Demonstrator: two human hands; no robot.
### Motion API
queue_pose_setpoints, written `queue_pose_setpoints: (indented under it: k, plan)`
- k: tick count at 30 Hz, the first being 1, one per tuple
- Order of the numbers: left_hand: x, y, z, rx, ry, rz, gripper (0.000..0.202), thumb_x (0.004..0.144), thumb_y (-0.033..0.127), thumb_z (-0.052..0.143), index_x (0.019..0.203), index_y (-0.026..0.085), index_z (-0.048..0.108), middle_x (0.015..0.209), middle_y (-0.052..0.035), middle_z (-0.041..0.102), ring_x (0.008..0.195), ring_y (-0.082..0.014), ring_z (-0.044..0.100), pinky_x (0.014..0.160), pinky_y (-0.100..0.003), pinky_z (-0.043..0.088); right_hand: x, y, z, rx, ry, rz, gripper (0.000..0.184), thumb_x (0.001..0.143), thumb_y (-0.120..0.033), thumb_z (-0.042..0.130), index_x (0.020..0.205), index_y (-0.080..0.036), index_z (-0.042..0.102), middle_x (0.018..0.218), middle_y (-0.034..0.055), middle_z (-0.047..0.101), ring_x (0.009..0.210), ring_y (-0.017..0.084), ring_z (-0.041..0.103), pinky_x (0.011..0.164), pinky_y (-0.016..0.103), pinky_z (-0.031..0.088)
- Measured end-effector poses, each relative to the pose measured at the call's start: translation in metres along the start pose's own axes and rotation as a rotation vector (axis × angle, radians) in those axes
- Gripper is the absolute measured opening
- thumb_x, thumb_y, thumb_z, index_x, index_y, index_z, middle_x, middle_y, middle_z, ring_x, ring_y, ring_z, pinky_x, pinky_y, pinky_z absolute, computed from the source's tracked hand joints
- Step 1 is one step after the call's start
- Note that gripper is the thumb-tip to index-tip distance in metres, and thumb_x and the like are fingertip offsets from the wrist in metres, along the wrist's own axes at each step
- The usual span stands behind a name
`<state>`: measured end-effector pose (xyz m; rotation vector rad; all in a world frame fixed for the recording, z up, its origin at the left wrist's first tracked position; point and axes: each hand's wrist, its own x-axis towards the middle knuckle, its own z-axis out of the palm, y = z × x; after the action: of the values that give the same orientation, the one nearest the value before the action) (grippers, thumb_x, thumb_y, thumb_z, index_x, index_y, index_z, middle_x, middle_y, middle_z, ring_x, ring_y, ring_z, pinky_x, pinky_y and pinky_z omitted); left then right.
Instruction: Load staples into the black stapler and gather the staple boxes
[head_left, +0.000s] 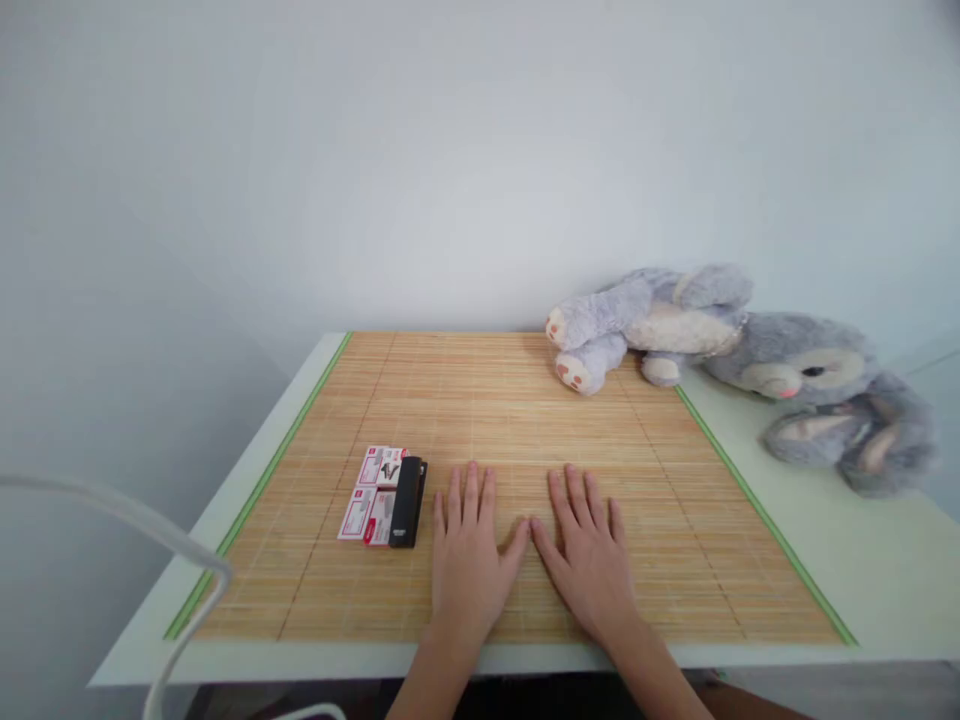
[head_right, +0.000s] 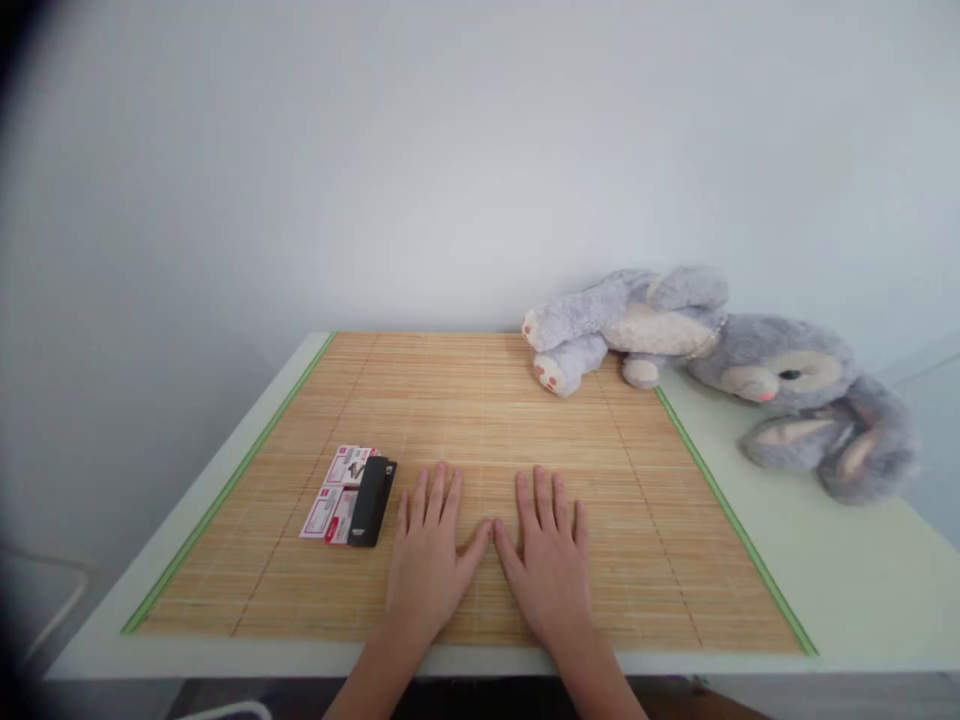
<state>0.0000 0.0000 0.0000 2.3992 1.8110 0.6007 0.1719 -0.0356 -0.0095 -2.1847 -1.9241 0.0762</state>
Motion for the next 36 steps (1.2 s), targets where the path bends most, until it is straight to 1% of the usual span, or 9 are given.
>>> queue_pose_setpoints:
  k: [5, 8, 13, 17, 21, 24, 27, 31, 36]
  plan:
    - [-0.001, 0.000, 0.001, 0.041, -0.012, -0.011, 0.074, 0.103, 0.052, 0.051, 0.167, 0.024, 0.029, 0.176, -0.0083, 0.023, 0.163, -0.0366, 0.016, 0.129, -0.064, 0.024, 0.011, -0.007, -0.015, 0.135, -0.015, 0.034, 0.064, 0.104, -0.049, 0.044, 0.164, -0.025, 0.039, 0.173, 0.0112, 0.032, 0.161, 0.039, 0.020, 0.125, 0.070, 0.012]
    - [-0.002, -0.001, 0.004, 0.034, -0.037, 0.010, 0.078, 0.101, 0.048, 0.054, 0.168, 0.024, 0.023, 0.177, -0.0079, 0.020, 0.164, -0.0357, 0.012, 0.131, -0.062, 0.023, 0.029, -0.041, -0.032, 0.304, -0.029, 0.005, 0.059, 0.103, -0.045, 0.049, 0.153, -0.014, 0.050, 0.155, 0.0212, 0.054, 0.148, 0.042, 0.041, 0.121, 0.068, 0.025]
    - [-0.007, 0.001, 0.012, 0.009, -0.001, 0.019, 0.080, 0.102, 0.032, 0.053, 0.170, 0.029, 0.011, 0.175, -0.0067, 0.025, 0.165, -0.0336, 0.008, 0.133, -0.064, 0.012, 0.058, -0.134, -0.044, 0.401, -0.065, -0.190, 0.054, 0.100, -0.039, 0.056, 0.151, -0.023, 0.049, 0.139, 0.0123, 0.064, 0.129, 0.033, 0.055, 0.111, 0.052, 0.043]
    - [-0.013, 0.001, 0.017, -0.067, 0.002, 0.053, 0.079, 0.100, 0.035, 0.055, 0.169, 0.027, 0.018, 0.174, -0.0088, 0.029, 0.164, -0.0381, 0.009, 0.132, -0.069, 0.012, 0.082, -0.166, -0.041, 0.423, -0.140, -0.478, 0.047, 0.094, -0.022, 0.060, 0.140, -0.029, 0.060, 0.146, 0.0071, 0.058, 0.131, 0.030, 0.051, 0.111, 0.049, 0.041]
    - [-0.016, -0.002, 0.014, -0.162, -0.063, 0.110, 0.068, 0.095, 0.018, 0.049, 0.162, 0.026, 0.038, 0.165, -0.0107, 0.045, 0.159, -0.0364, 0.029, 0.129, -0.067, 0.025, 0.106, -0.151, -0.043, 0.404, -0.223, -0.747, 0.040, 0.084, -0.010, 0.067, 0.117, -0.033, 0.073, 0.143, -0.0009, 0.062, 0.131, 0.025, 0.050, 0.113, 0.043, 0.035]
    - [-0.016, 0.000, 0.006, -0.182, -0.091, 0.105, 0.052, 0.094, 0.019, 0.053, 0.146, 0.023, 0.059, 0.149, -0.0138, 0.062, 0.148, -0.0385, 0.047, 0.122, -0.066, 0.037, 0.120, -0.133, -0.048, 0.373, -0.234, -0.790, 0.035, 0.086, -0.010, 0.067, 0.112, -0.032, 0.074, 0.132, 0.0006, 0.067, 0.125, 0.025, 0.052, 0.114, 0.045, 0.032]
    - [-0.015, 0.004, -0.004, -0.204, -0.109, 0.104, 0.036, 0.098, 0.026, 0.053, 0.131, 0.021, 0.067, 0.140, -0.0149, 0.066, 0.139, -0.0390, 0.055, 0.121, -0.067, 0.039, 0.126, -0.114, -0.054, 0.337, -0.232, -0.749, 0.030, 0.086, -0.014, 0.070, 0.110, -0.030, 0.074, 0.117, 0.0022, 0.070, 0.118, 0.025, 0.056, 0.114, 0.045, 0.031]
    - [-0.012, 0.011, -0.013, -0.264, -0.136, 0.142, 0.038, 0.102, 0.026, 0.051, 0.138, 0.021, 0.063, 0.148, -0.0117, 0.061, 0.145, -0.0334, 0.050, 0.127, -0.061, 0.035, 0.127, -0.082, -0.061, 0.295, -0.217, -0.599, 0.029, 0.085, -0.018, 0.071, 0.113, -0.023, 0.072, 0.114, 0.0061, 0.072, 0.117, 0.026, 0.060, 0.110, 0.042, 0.037]
    - [-0.010, 0.010, -0.020, -0.361, -0.162, 0.214, 0.048, 0.102, 0.021, 0.050, 0.150, 0.029, 0.053, 0.153, -0.0030, 0.059, 0.150, -0.0262, 0.045, 0.131, -0.057, 0.029, 0.119, -0.045, -0.068, 0.259, -0.190, -0.386, 0.063, 0.089, -0.023, 0.065, 0.151, -0.024, 0.052, 0.141, 0.0105, 0.068, 0.124, 0.027, 0.064, 0.104, 0.039, 0.044]
